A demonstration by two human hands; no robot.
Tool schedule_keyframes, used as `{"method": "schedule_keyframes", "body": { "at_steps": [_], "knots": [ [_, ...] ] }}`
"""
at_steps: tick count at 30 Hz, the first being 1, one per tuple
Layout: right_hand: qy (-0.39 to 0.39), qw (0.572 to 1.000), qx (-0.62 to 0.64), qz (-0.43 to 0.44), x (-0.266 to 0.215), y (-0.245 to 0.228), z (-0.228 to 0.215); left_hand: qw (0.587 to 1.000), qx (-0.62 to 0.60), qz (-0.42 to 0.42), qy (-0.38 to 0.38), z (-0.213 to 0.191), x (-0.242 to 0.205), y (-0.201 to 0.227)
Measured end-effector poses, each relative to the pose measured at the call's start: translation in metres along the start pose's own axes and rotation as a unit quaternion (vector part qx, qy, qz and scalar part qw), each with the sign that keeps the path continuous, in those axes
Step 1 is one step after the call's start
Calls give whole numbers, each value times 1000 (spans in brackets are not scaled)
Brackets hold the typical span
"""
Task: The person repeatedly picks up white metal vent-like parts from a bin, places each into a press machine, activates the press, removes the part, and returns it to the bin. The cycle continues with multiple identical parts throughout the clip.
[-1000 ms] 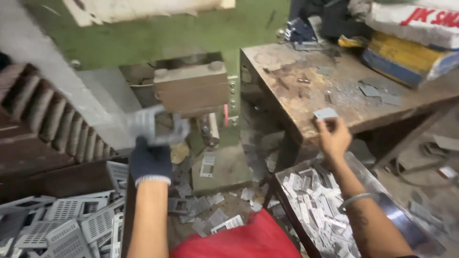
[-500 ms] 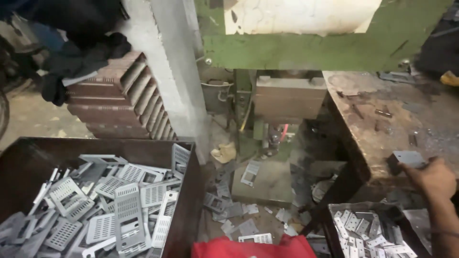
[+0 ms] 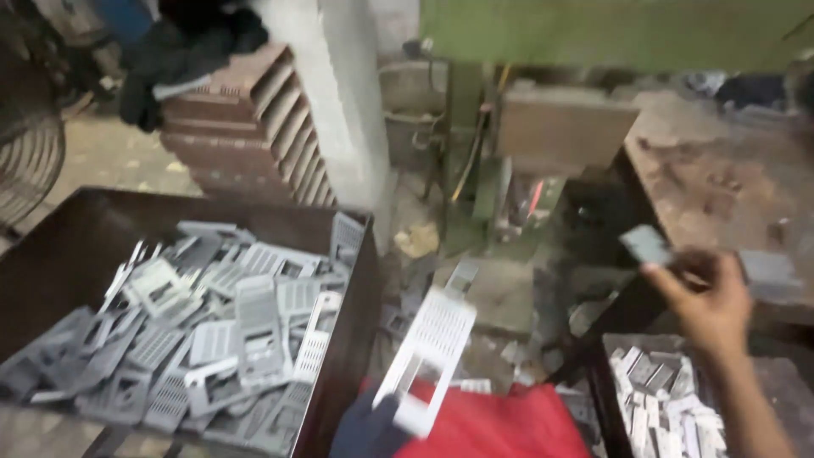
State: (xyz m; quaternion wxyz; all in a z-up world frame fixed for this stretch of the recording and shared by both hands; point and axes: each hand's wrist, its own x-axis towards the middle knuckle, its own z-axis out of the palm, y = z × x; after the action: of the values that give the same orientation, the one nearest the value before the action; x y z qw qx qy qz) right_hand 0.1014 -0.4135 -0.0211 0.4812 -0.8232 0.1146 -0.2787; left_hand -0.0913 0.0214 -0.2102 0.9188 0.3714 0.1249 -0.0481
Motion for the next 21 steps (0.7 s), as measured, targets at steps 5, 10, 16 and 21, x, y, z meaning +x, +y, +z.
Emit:
{"method": "schedule_keyframes", "body": {
  "at_steps": [5,10,16,21],
  "knots": [
    [-179,952,22,-247,-118,-91,44,1000,8,-11,1,143,9,68],
    [-281,925,12,-256,-147,-115,58,999,-11,-22,-35,170,10,68],
    [-264,901,-5,-344,-147,-119,56,997,-42,0,-68,172,14,60],
    [-261,893,11,-367,-145,-113,58,998,-45,-13,-46,174,16,59]
  ]
}}
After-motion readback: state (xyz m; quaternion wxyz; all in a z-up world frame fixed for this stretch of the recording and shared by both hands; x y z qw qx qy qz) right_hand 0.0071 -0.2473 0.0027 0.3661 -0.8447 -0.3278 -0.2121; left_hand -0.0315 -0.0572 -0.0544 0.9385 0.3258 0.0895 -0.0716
